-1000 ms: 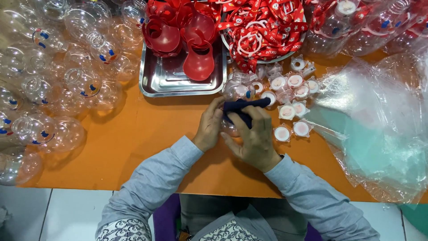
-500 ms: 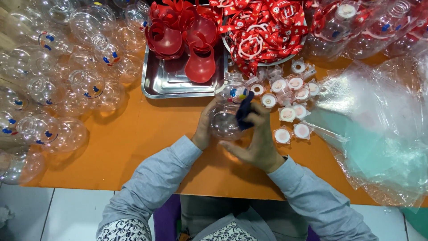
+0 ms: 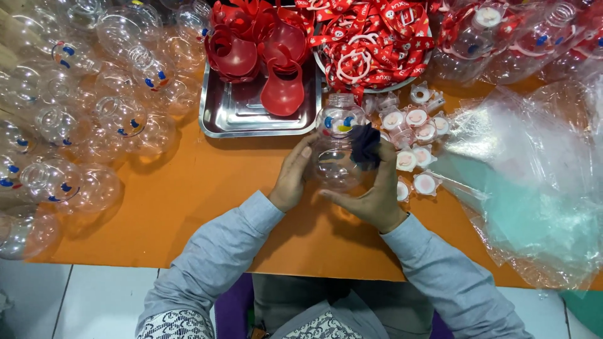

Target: Assembling plastic bottles by wiping them with a cloth and inserting red plastic components.

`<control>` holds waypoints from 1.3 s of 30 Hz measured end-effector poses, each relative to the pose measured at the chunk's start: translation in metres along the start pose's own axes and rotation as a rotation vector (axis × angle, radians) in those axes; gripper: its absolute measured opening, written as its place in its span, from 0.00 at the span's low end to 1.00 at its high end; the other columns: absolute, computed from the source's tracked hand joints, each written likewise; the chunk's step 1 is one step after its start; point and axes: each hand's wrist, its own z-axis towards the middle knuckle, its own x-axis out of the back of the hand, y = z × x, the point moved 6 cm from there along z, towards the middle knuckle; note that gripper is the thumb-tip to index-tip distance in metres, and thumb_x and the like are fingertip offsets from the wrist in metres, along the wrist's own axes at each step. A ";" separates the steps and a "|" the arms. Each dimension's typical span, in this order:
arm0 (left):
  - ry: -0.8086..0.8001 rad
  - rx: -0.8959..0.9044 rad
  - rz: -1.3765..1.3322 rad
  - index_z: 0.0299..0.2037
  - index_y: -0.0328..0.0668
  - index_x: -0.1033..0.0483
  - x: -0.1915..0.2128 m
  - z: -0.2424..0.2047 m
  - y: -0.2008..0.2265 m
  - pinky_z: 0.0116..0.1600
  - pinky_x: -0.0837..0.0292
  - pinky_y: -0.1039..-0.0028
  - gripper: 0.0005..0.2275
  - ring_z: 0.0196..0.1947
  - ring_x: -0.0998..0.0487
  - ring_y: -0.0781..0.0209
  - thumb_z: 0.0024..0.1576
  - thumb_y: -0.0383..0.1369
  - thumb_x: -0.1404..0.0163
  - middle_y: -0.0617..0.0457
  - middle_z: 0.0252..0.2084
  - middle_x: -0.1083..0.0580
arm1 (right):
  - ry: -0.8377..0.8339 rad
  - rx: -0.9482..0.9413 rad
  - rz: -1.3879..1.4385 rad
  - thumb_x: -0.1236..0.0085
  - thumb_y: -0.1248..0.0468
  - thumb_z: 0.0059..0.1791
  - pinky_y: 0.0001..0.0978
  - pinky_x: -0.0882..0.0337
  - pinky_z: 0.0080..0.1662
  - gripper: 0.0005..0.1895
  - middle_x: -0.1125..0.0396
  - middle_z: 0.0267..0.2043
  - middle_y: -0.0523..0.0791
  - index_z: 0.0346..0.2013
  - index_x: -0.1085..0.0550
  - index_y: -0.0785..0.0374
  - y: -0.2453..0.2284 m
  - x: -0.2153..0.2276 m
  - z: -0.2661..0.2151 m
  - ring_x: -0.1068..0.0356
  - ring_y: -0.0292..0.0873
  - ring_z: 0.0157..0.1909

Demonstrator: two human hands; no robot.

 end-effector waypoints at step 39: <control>0.048 -0.184 0.126 0.57 0.34 0.31 0.000 0.007 0.027 0.50 0.21 0.65 0.27 0.51 0.24 0.56 0.52 0.44 0.40 0.45 0.48 0.27 | -0.157 0.081 -0.226 0.37 0.54 0.49 0.51 0.35 0.65 0.34 0.37 0.62 0.60 0.63 0.32 0.71 -0.004 -0.020 -0.012 0.37 0.64 0.67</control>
